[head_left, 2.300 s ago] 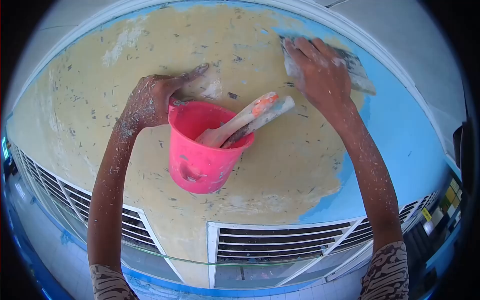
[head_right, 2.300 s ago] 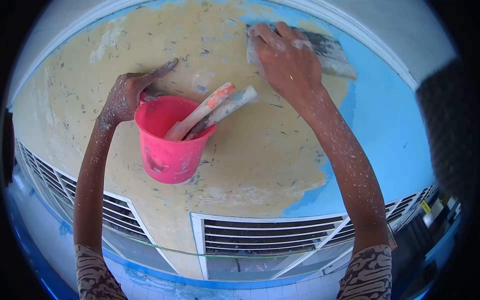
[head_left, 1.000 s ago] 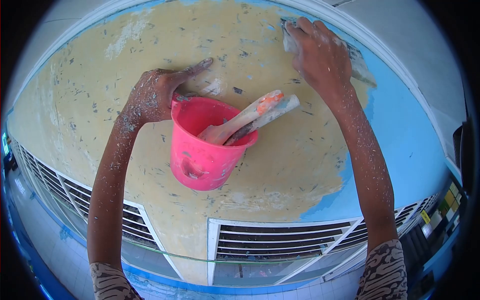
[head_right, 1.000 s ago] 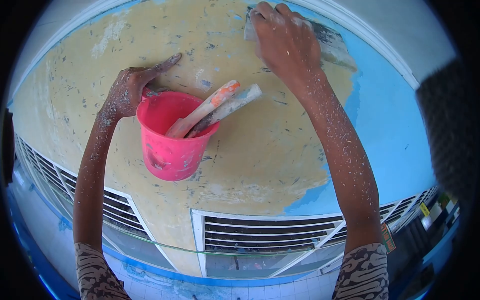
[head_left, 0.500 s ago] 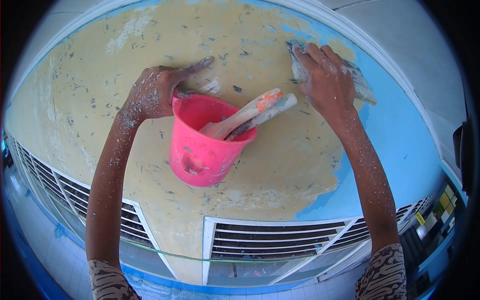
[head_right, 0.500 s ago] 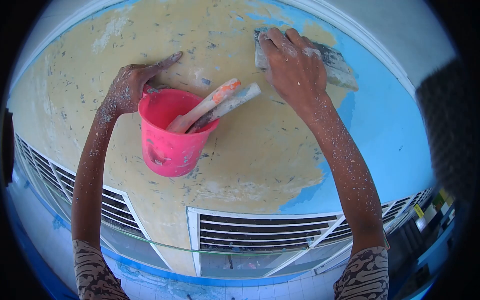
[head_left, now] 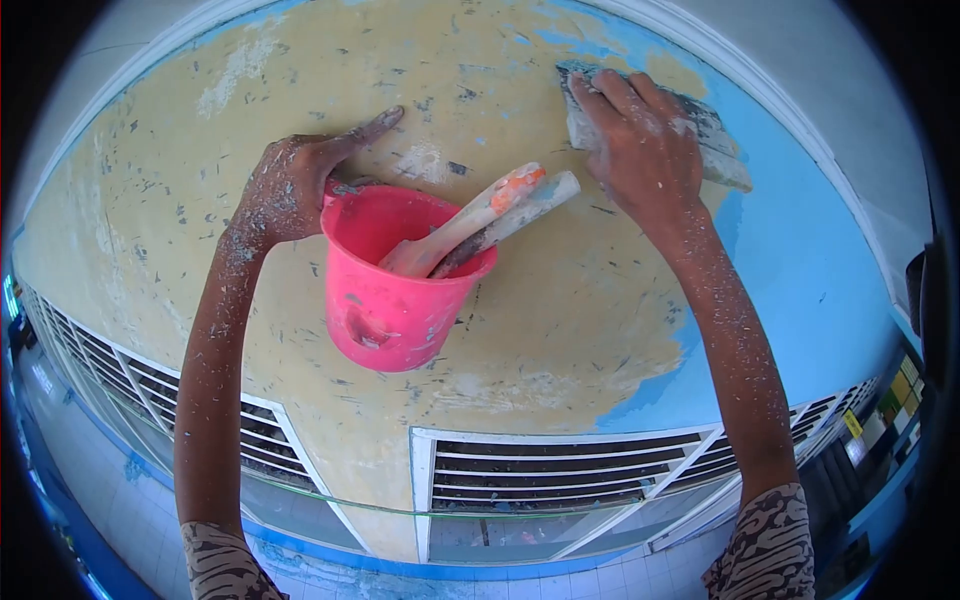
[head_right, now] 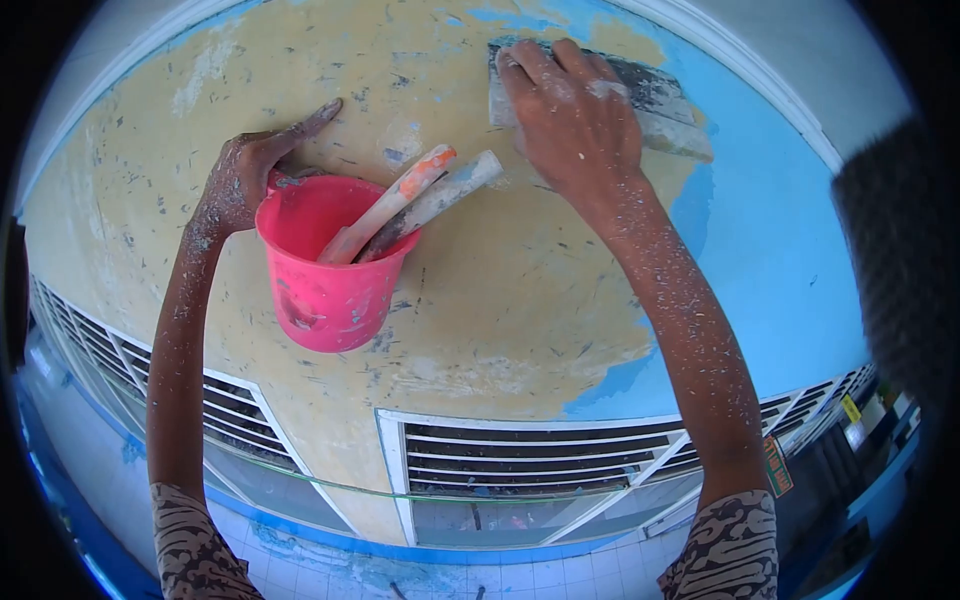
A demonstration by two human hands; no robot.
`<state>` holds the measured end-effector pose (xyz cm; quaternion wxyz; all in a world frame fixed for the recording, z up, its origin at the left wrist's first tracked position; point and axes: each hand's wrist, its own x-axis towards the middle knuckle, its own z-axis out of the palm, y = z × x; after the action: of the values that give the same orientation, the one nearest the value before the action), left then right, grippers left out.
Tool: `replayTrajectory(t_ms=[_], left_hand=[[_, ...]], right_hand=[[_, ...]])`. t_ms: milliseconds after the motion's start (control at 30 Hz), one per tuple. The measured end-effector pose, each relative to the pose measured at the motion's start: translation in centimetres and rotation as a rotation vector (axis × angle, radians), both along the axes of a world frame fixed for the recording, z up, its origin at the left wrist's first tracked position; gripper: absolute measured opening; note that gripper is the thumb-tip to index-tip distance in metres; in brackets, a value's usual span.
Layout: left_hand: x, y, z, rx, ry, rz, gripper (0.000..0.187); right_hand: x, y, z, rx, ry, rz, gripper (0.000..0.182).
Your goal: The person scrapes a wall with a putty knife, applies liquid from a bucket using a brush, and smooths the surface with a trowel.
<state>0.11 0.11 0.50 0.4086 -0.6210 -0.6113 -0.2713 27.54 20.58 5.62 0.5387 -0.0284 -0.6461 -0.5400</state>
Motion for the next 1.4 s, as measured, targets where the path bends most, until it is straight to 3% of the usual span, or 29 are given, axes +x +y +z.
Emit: replayTrajectory(t_ms=[233, 600, 733, 1067, 1133, 1333, 1400], left_hand=[[0.0, 0.3, 0.0, 0.034, 0.06, -0.007, 0.079], [-0.3, 0.2, -0.3, 0.082, 0.076, -0.068, 0.076], [-0.1, -0.1, 0.3, 0.018, 0.087, 0.066, 0.084], [-0.8, 0.8, -0.6, 0.104, 0.088, -0.098, 0.078], [-0.3, 0.5, -0.4, 0.082, 0.09, -0.054, 0.078], [-1.0, 0.3, -0.6, 0.068, 0.09, -0.027, 0.076], [-1.0, 0.1, -1.0, 0.071, 0.069, -0.024, 0.075]], right_hand=[[-2.9, -0.6, 2.7, -0.038, 0.114, -0.052, 0.038], [-1.6, -0.8, 1.3, -0.062, 0.063, -0.059, 0.037], [-1.1, -1.2, 1.0, -0.085, 0.01, -0.055, 0.035], [-2.4, -0.3, 0.8, 0.028, 0.061, -0.013, 0.027], [-3.7, -0.3, 2.3, -0.017, 0.106, -0.066, 0.048], [-3.6, 0.0, 3.1, -0.135, 0.091, -0.014, 0.044], [-2.6, 0.2, 1.8, 0.06, 0.043, 0.023, 0.022]])
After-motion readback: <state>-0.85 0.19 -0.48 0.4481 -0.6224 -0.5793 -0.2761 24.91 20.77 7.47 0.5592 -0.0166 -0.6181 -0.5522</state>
